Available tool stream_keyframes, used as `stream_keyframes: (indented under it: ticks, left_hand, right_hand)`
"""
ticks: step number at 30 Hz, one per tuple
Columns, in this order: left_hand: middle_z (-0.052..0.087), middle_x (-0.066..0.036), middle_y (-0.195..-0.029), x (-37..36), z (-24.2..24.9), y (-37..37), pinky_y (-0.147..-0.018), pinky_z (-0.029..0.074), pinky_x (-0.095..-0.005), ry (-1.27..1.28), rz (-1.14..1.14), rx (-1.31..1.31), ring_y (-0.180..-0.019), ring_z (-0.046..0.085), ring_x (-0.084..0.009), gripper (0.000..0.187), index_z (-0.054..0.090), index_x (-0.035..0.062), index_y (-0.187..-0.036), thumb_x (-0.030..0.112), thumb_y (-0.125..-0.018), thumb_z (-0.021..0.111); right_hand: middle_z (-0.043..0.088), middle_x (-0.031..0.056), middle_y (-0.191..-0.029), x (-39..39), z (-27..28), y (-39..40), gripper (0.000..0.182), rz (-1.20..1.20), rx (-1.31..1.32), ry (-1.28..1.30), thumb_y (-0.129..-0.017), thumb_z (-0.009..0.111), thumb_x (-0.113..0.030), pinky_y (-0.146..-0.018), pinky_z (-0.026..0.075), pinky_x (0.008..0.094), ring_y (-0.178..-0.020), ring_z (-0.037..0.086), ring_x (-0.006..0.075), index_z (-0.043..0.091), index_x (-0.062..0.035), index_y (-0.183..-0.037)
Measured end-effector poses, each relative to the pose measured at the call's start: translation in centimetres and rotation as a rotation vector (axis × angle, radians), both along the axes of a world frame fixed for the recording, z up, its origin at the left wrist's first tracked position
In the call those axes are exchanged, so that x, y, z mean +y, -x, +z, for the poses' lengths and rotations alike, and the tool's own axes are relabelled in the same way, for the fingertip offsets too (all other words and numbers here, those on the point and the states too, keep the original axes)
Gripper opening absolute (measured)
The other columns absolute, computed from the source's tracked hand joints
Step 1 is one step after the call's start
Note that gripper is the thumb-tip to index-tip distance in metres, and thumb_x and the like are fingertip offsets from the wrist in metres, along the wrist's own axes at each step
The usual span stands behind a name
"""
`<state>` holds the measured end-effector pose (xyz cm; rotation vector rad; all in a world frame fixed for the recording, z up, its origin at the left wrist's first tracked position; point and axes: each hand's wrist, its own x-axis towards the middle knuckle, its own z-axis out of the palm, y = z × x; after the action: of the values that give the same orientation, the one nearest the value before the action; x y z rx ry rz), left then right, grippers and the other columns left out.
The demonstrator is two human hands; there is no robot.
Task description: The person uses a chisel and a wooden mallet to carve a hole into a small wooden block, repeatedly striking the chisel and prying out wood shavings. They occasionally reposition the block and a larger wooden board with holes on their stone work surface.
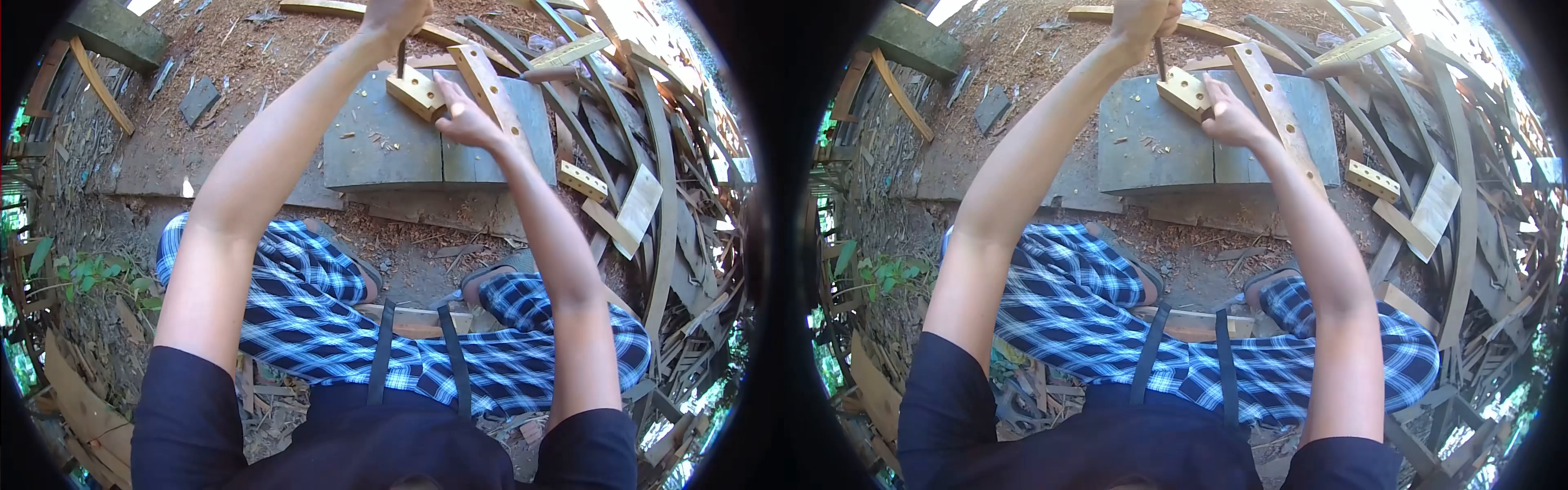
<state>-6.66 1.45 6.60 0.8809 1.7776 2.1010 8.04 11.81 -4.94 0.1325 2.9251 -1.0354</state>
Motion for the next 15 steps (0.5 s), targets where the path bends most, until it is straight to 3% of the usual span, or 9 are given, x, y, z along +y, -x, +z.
stream_keyframes:
  ticks: [1,3,4,8,15]
  left_hand:
    - [0.048,0.004,-0.053,0.4,-0.3,-0.5,-0.038,0.033,-0.0258,-0.047,0.023,-0.087,-0.042,0.043,-0.0066,0.035,0.050,0.0138,-0.064,0.025,-0.092,0.069]
    - [0.047,0.004,-0.051,1.6,-0.8,-0.9,-0.036,0.032,-0.0259,-0.094,0.032,-0.174,-0.039,0.042,-0.0068,0.036,0.049,0.0139,-0.064,0.024,-0.092,0.069]
    - [0.046,0.004,-0.049,2.1,-1.5,-0.9,-0.034,0.031,-0.0258,-0.101,0.046,-0.174,-0.037,0.040,-0.0069,0.037,0.048,0.0141,-0.063,0.024,-0.092,0.068]
    - [0.044,0.004,-0.047,2.6,-2.5,-1.9,-0.034,0.030,-0.0253,-0.069,0.032,-0.195,-0.035,0.039,-0.0068,0.038,0.047,0.0145,-0.062,0.025,-0.092,0.068]
    - [0.043,0.004,-0.047,4.3,-3.7,-2.1,-0.034,0.029,-0.0249,0.023,0.126,-0.190,-0.035,0.040,-0.0066,0.038,0.046,0.0145,-0.062,0.024,-0.093,0.067]
  right_hand:
    - [0.033,0.0278,-0.151,-1.1,-0.7,-0.7,0.093,-0.076,0.049,0.004,-0.082,0.072,-0.029,-0.118,0.028,0.0361,-0.143,0.034,0.0346,0.022,0.0029,-0.152]
    - [0.037,0.0285,-0.148,-3.0,-0.9,-1.7,0.091,-0.268,0.092,0.029,-0.083,0.073,-0.032,-0.117,0.030,0.0371,-0.141,0.036,0.0357,0.024,0.0053,-0.151]
    - [0.045,0.0248,-0.143,-3.6,-1.5,-1.7,0.081,-0.337,0.193,0.011,-0.083,0.074,-0.028,-0.111,0.038,0.0399,-0.133,0.045,0.0366,0.033,0.0008,-0.148]
    - [0.056,0.0157,-0.132,-3.9,-2.7,-1.7,0.060,-0.403,0.303,-0.030,-0.084,0.070,-0.019,-0.098,0.048,0.0437,-0.117,0.057,0.0366,0.046,-0.0088,-0.138]
    - [0.056,0.0128,-0.131,-3.6,-1.6,-2.4,0.060,-0.382,0.255,0.001,-0.085,0.070,-0.020,-0.095,0.050,0.0452,-0.114,0.059,0.0365,0.046,-0.0103,-0.139]
